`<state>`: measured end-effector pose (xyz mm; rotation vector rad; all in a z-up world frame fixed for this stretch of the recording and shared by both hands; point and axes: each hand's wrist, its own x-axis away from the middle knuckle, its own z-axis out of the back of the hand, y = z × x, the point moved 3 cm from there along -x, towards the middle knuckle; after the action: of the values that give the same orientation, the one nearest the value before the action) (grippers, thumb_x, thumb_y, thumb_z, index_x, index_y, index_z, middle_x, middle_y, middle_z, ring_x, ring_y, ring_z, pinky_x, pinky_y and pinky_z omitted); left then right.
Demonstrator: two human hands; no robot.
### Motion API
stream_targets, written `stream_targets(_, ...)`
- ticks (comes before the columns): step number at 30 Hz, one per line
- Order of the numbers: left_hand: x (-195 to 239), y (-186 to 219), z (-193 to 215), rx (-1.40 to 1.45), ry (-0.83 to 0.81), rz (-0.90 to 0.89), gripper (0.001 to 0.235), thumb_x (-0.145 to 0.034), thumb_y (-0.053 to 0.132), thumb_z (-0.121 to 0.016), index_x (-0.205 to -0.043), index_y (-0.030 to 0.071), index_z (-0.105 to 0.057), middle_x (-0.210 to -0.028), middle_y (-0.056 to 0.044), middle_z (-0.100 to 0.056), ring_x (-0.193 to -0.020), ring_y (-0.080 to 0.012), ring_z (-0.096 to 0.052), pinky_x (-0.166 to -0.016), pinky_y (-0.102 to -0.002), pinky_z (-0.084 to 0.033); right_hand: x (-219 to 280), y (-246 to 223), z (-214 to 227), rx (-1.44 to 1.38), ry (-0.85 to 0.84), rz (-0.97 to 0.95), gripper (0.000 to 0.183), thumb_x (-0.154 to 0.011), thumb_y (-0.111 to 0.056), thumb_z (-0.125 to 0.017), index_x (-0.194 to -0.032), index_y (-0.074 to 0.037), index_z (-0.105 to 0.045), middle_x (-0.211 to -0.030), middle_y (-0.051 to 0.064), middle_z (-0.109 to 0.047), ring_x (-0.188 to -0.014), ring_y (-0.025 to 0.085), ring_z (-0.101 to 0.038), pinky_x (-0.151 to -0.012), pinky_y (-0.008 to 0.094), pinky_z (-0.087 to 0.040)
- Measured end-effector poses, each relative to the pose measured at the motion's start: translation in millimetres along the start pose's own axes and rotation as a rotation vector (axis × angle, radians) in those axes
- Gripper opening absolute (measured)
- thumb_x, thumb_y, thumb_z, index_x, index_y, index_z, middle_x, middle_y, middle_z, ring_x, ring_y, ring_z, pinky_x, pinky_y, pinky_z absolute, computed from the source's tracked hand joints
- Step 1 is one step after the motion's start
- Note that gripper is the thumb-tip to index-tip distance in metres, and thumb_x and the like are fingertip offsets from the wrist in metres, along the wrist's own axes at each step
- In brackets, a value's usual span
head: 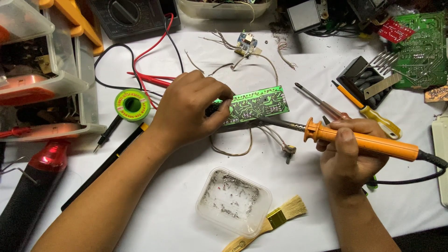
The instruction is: The person solders a small electronic component onto a green circuit board using a soldering iron and solder wire. They then flip the board to inspect the solder joints and continue soldering additional points on the opposite side.
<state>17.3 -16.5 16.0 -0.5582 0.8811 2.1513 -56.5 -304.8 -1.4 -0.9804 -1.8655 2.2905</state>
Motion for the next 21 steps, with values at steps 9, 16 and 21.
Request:
stream_targets(9, -1.9, -0.7, 10.8, -0.071, 0.125, 0.113, 0.005, -0.094, 0.005, -0.069, -0.094, 0.009, -0.067, -0.078, 0.0, -0.067, -0.067, -0.0231, -0.057, -0.066, -0.038, -0.042, -3.7, -8.5, 4.6, -0.146, 0.158, -0.109, 0.028, -0.096, -0.034, -0.064, -0.099, -0.007, -0.056, -0.091, 0.008, -0.057, -0.08, 0.028, -0.071, -0.054, 0.034, -0.056)
stream_targets(16, -0.7, -1.5, 14.0, -0.074, 0.188, 0.106, 0.007, -0.092, 0.001, -0.064, -0.098, 0.005, -0.067, -0.083, -0.006, -0.069, -0.073, -0.027, -0.062, -0.069, -0.041, -0.046, -14.8, -12.8, 8.5, -0.241, 0.202, -0.084, 0.028, -0.098, -0.034, -0.061, -0.098, -0.008, -0.053, -0.079, 0.008, -0.053, -0.064, 0.024, -0.058, -0.057, 0.034, -0.055)
stream_targets(21, 0.8, -0.7, 16.9, -0.079, 0.228, 0.114, 0.011, -0.092, 0.0, -0.061, -0.1, 0.004, -0.067, -0.084, -0.007, -0.068, -0.073, -0.0263, -0.062, -0.072, -0.041, -0.046, -17.7, -10.5, 10.8, -0.272, 0.213, -0.098, 0.026, -0.099, -0.033, -0.06, -0.098, -0.008, -0.052, -0.08, 0.008, -0.05, -0.063, 0.024, -0.059, -0.057, 0.034, -0.058)
